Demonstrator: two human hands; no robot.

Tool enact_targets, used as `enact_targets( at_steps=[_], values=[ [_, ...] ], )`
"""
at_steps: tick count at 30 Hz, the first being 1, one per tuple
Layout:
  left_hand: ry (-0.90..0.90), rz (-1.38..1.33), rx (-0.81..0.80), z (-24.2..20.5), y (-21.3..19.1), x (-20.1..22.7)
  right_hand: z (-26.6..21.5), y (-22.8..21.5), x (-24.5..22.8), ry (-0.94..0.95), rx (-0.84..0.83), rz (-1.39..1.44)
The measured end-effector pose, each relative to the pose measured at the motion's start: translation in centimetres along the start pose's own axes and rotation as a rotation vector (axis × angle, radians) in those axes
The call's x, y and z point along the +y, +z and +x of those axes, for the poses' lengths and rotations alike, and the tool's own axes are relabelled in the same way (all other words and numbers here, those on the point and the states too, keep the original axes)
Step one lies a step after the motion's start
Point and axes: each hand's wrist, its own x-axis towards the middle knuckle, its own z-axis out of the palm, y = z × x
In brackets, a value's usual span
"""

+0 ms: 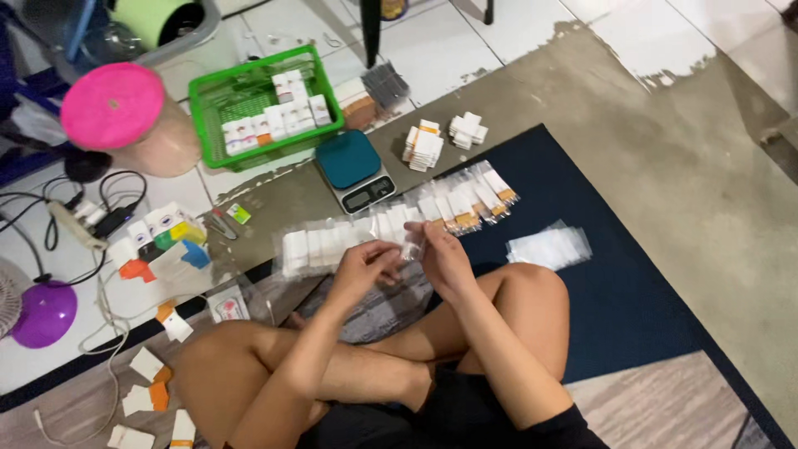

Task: The person sorts small white and orange packets by hand while sitting on the floor, placing them into clear plastic bags.

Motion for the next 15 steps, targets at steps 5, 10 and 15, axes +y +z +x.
enact_targets(
  at_steps=[5,10,15],
  values=[
    [0.08,0.379,0.073,-1.9,-2.3,3.6,-1.5,1.0,-2.5,0.14,-0.203,-0.154],
    [0.112,0.563,0.08,-1.0,-4.3,1.4,-1.2,-0.9,-0.9,0.08,-0.168,-0.586],
    [0.117,0.586,0.106,-0.7,-5.4,2.5,-2.4,1.5,-3.5,0.132,-0.156,-0.525]
  ],
)
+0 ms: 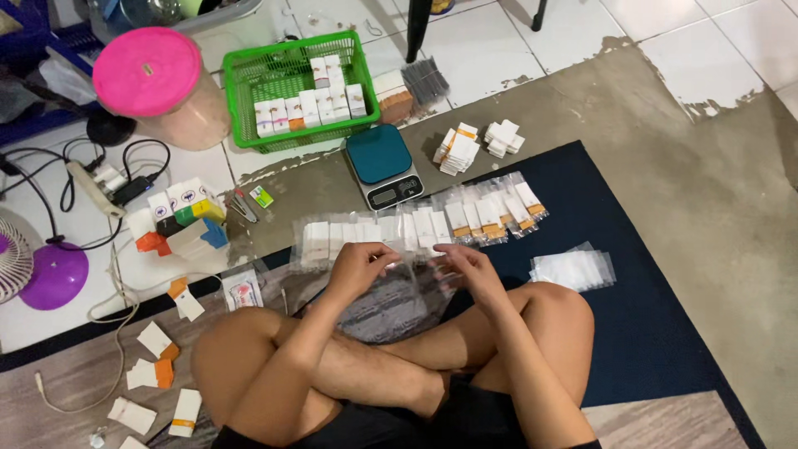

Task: The person sorts small white and orange packets by hand while sitting on the floor, placing them into clear plastic bags.

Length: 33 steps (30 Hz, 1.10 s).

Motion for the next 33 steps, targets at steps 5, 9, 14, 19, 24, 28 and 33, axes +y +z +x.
enact_targets(
  at_steps=[5,9,14,19,24,28,33],
  values=[
    [0.043,0.164,-0.027,0.9,0.2,0.0,1.4,0.5,3.8,-0.043,-0.165,-0.186],
    [0.062,0.293,-0.033,1.1,0.6,-0.7,2.7,0.3,5.7,-0.098,-0.002,-0.306],
    [0.075,0.299,-0.061,1.7,0.9,-1.7,2.7,0.8,4.0,0.017,0.077,-0.253],
    [0.076,0.122,-0.084,2.1,1.1,-2.3,2.8,0.1,5.1,-0.012,0.082,-0.189],
    [-0.088,-0.281,0.091,1.8,2.2,-3.0,2.6,-1.3,7.6,-0.085,0.176,-0.077],
    [-0.131,-0.484,0.119,0.8,3.8,-3.2,3.9,-1.1,9.9,-0.145,0.302,-0.021],
    [-0.239,-0.59,0.105,0.5,5.6,-4.5,3.2,0.8,8.5,-0.193,0.408,-0.001]
  ],
)
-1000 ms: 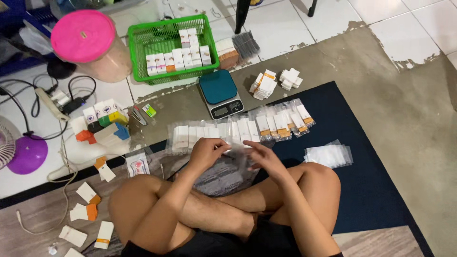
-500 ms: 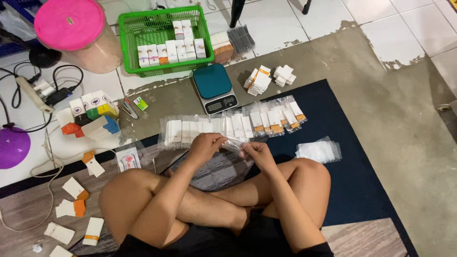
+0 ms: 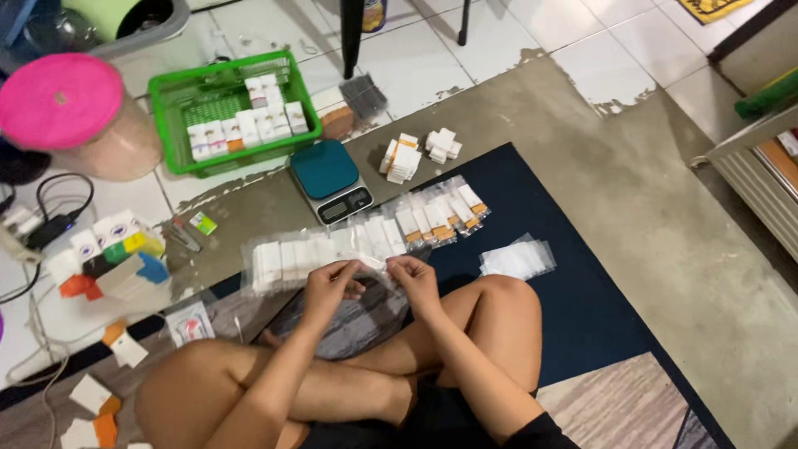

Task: The person sorts small white and orange packets by hand while sitting on the floor, placing them into clear plastic bags.

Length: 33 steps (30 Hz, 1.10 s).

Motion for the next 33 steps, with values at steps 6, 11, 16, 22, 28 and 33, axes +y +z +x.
enact_targets(
  at_steps=[6,11,16,22,28,33],
  values=[
    [0.135,0.006,0.102,-0.1,0.5,1.3,-0.4,0.1,-2.4,0.033,-0.213,0.0],
    [0.292,0.334,0.136,-1.8,0.6,5.6,6.8,-3.5,-9.0,-0.112,-0.024,-0.176],
    [0.523,0.515,-0.016,-1.9,-0.1,6.5,22.8,-9.4,-9.0,-0.211,0.091,-0.468],
    [0.586,0.514,0.046,-1.5,0.0,7.9,35.9,-11.0,-6.8,-0.268,0.039,-1.071],
    [0.008,0.574,0.075,0.7,-1.4,6.4,42.8,-11.1,-4.5,-0.411,-0.123,-1.537],
    [0.256,0.413,0.122,0.4,-1.4,6.7,43.2,-10.6,-5.5,-0.246,-0.181,-1.596]
  ],
)
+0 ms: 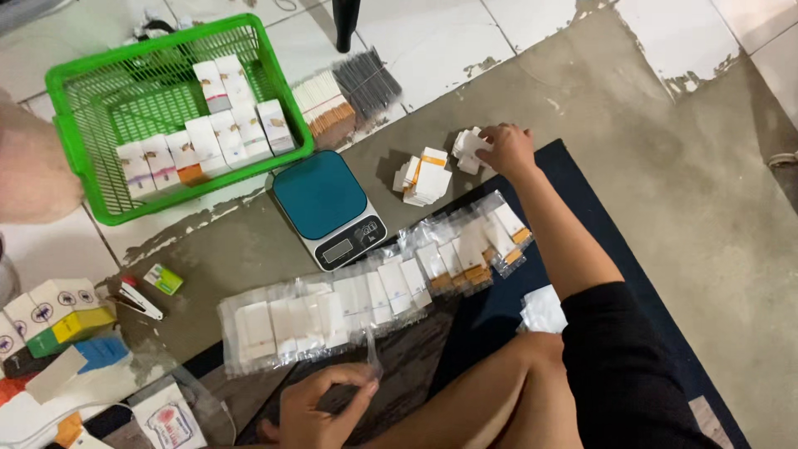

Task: The person sorts small white and orange packets by hand while sitting on the floor, placing them into clear plastic bags.

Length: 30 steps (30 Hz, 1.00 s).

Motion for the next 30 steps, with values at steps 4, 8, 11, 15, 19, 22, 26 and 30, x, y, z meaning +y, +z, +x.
enact_targets(
  at_steps=[4,8,11,15,19,22,26,30],
  values=[
    [-0.144,0.139,-0.069,0.2,-0.7,-0.1,-0.2,-0.7,-0.7,0.047,-0.027,0.067],
    [0.087,0.169,0.022,0.3,-1.6,0.6,-2.8,-2.4,-1.8,0.055,-0.002,0.126],
    [0.162,0.143,0.027,0.0,-2.2,1.6,-7.3,-3.4,-3.2,-0.012,0.117,0.262],
    [0.37,0.009,0.03,-1.1,-2.9,3.0,-18.3,-7.6,-9.7,-0.146,0.27,0.764],
    [0.361,-0.018,0.109,-2.8,-3.0,3.8,-31.3,-10.5,-17.3,-0.035,0.18,1.164],
    [0.399,-0.032,0.109,-3.9,-3.3,4.2,-36.8,-11.6,-21.6,-0.143,0.272,1.43],
    [0.48,0.001,0.101,-5.4,-3.7,3.5,-40.2,-14.1,-26.3,-0.509,0.33,1.395],
    [0.521,0.067,0.079,-5.9,-3.7,2.8,-42.4,-17.0,-29.4,-0.626,0.509,0.988]
  ],
)
